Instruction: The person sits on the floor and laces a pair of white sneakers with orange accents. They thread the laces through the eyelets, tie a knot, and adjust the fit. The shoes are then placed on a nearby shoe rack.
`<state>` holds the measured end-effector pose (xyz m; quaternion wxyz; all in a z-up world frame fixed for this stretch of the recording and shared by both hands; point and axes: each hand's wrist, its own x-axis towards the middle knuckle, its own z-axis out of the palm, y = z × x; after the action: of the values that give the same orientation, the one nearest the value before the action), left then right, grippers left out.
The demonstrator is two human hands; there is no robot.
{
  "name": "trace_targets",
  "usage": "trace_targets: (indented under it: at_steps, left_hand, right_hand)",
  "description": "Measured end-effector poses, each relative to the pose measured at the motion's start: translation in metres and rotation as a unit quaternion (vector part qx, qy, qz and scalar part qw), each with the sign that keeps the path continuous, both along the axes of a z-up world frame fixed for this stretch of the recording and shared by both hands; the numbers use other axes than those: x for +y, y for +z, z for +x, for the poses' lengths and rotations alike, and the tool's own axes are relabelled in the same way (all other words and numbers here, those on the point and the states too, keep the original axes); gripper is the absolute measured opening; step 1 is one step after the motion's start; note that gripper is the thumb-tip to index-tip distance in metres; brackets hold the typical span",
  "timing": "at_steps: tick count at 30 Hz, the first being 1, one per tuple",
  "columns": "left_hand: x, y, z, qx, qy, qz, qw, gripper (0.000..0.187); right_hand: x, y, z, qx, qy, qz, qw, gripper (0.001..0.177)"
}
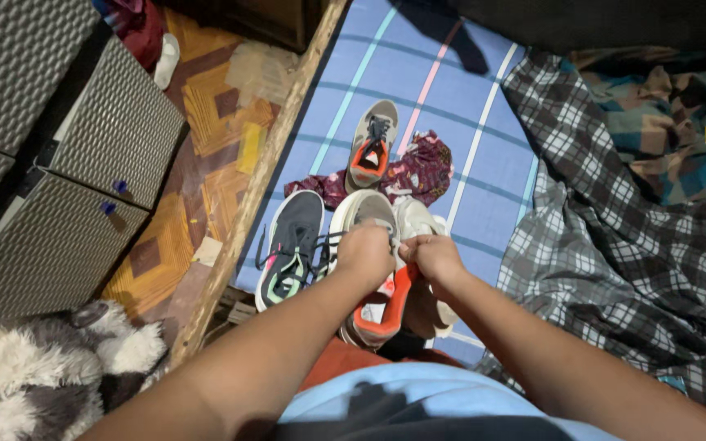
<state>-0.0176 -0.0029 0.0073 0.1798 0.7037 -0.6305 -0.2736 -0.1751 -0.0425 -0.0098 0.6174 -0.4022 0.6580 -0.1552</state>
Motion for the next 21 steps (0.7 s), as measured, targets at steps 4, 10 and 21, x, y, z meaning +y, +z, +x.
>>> trace_targets:
  at_steps: [4,10,21]
  left_hand:
    - [0.001,-0.003,0.000,0.010,0.030,0.037,0.999,0.018]
    - [0.016,0.031,0.005,0.031,0.067,0.021,0.997,0.019]
    - [0.039,0.040,0.037,0.074,0.234,0.011,0.969,0.070]
  right_hand:
    - [-0.004,0.007,-0.002,-0.071,-0.039,0.081,0.993,0.017]
    - [-0.012,-0.025,0.002,-0.078,-0.007,0.079,0.994,0.014]
    - [-0.072,0.023,-0.116,-0.100,-0.384,-0.024,0.918,0.019]
